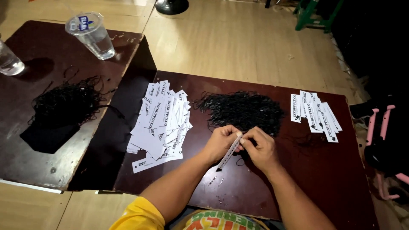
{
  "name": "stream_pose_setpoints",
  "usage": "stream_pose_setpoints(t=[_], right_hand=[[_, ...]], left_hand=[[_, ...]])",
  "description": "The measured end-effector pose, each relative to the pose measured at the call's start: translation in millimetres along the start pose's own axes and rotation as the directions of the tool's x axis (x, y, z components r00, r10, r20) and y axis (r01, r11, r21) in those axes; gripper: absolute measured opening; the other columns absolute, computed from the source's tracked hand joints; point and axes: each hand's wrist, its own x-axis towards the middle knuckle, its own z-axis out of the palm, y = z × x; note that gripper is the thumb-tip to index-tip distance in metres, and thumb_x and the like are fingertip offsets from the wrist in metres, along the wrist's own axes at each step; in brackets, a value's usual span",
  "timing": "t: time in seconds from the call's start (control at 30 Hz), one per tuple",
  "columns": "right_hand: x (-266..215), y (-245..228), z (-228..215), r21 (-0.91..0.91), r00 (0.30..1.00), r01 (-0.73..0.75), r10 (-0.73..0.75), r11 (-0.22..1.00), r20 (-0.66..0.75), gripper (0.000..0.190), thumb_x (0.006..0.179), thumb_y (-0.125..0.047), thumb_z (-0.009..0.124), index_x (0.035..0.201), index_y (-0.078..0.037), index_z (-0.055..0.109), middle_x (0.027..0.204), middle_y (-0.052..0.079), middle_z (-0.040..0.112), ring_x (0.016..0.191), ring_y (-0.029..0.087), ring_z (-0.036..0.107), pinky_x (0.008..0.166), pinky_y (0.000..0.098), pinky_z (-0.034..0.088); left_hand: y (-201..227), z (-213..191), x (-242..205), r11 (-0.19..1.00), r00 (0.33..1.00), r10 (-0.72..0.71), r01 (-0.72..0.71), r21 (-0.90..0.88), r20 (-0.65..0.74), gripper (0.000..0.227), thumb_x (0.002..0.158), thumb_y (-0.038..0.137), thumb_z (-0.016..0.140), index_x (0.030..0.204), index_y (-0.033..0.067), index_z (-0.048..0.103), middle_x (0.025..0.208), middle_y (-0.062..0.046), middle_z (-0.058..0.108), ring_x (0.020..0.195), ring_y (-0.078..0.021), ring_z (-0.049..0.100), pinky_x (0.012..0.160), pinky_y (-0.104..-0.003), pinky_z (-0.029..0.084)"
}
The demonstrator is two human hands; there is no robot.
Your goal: Attaching paper labels to thin black strings manually on a wooden table.
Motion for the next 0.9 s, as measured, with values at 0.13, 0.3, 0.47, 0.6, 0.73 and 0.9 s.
stream_pose_setpoints(t=[0.13, 0.3, 0.47, 0.6, 0.73, 0.9], right_hand=[[1, -3, 0, -0.027, 1.0, -0.02, 0.019, 0.999, -0.006, 0.006, 0.087, -0.007, 0.076, 0.084, -0.01, 0.072, 0.073, 0.008, 0.067, 0.068, 0.029, 0.068, 0.065, 0.0385, 0.054], [1, 3, 1, 0.055, 0.996, -0.089, 0.09, 0.994, -0.02, 0.007, 0.085, -0.007, 0.079, 0.083, -0.009, 0.072, 0.072, 0.008, 0.067, 0.068, 0.024, 0.067, 0.064, 0.0367, 0.052], [1, 10, 4, 0.129, 0.99, -0.14, 0.142, 0.982, -0.004, 0.016, 0.081, -0.007, 0.082, 0.095, -0.007, 0.074, 0.076, 0.007, 0.069, 0.068, 0.02, 0.066, 0.062, 0.0321, 0.052], [1, 17, 0, 0.211, 0.993, -0.117, 0.116, 0.971, 0.017, 0.01, 0.083, -0.005, 0.081, 0.091, -0.008, 0.075, 0.079, 0.006, 0.069, 0.07, 0.018, 0.064, 0.062, 0.0319, 0.051], [3, 4, -2, 0.273, 0.99, -0.138, 0.126, 0.952, 0.06, 0.021, 0.081, -0.007, 0.083, 0.101, -0.007, 0.075, 0.086, 0.009, 0.07, 0.075, 0.018, 0.065, 0.067, 0.0333, 0.054], [2, 6, -2, 0.243, 0.99, -0.063, 0.03, 0.968, 0.136, 0.025, 0.081, -0.005, 0.084, 0.103, -0.004, 0.072, 0.092, 0.01, 0.066, 0.082, 0.025, 0.068, 0.072, 0.0381, 0.055]], left_hand=[[4, 3, -3, 0.999, 1.0, -0.031, 0.031, -0.03, 0.0, 0.02, 0.098, 0.008, 0.061, 0.099, -0.0114, 0.063, 0.076, -0.022, 0.071, 0.062, -0.0219, 0.074, 0.055, -0.027, 0.064], [-4, 0, 0, 0.994, 0.998, -0.061, 0.06, -0.088, -0.002, 0.02, 0.098, 0.01, 0.063, 0.098, -0.0099, 0.061, 0.076, -0.022, 0.071, 0.062, -0.0211, 0.075, 0.054, -0.027, 0.064], [-2, -1, 0, 0.996, 0.999, -0.034, 0.031, 0.081, 0.041, 0.019, 0.1, 0.013, 0.057, 0.097, -0.0048, 0.06, 0.068, -0.019, 0.068, 0.055, -0.0196, 0.071, 0.049, -0.026, 0.061], [0, 5, -8, 0.999, 0.999, -0.047, 0.047, -0.004, 0.014, 0.018, 0.101, 0.015, 0.057, 0.099, -0.0027, 0.059, 0.071, -0.019, 0.069, 0.057, -0.0204, 0.072, 0.052, -0.028, 0.062], [15, 11, -14, 0.998, 0.998, -0.056, 0.056, -0.014, 0.003, 0.016, 0.1, 0.013, 0.055, 0.098, -0.0028, 0.056, 0.068, -0.018, 0.067, 0.054, -0.0199, 0.071, 0.049, -0.026, 0.061], [14, 15, -12, 0.995, 0.989, -0.095, 0.097, 0.011, -0.109, 0.02, 0.103, 0.019, 0.049, 0.099, -0.0002, 0.054, 0.063, -0.018, 0.065, 0.048, -0.0215, 0.069, 0.042, -0.028, 0.059]])
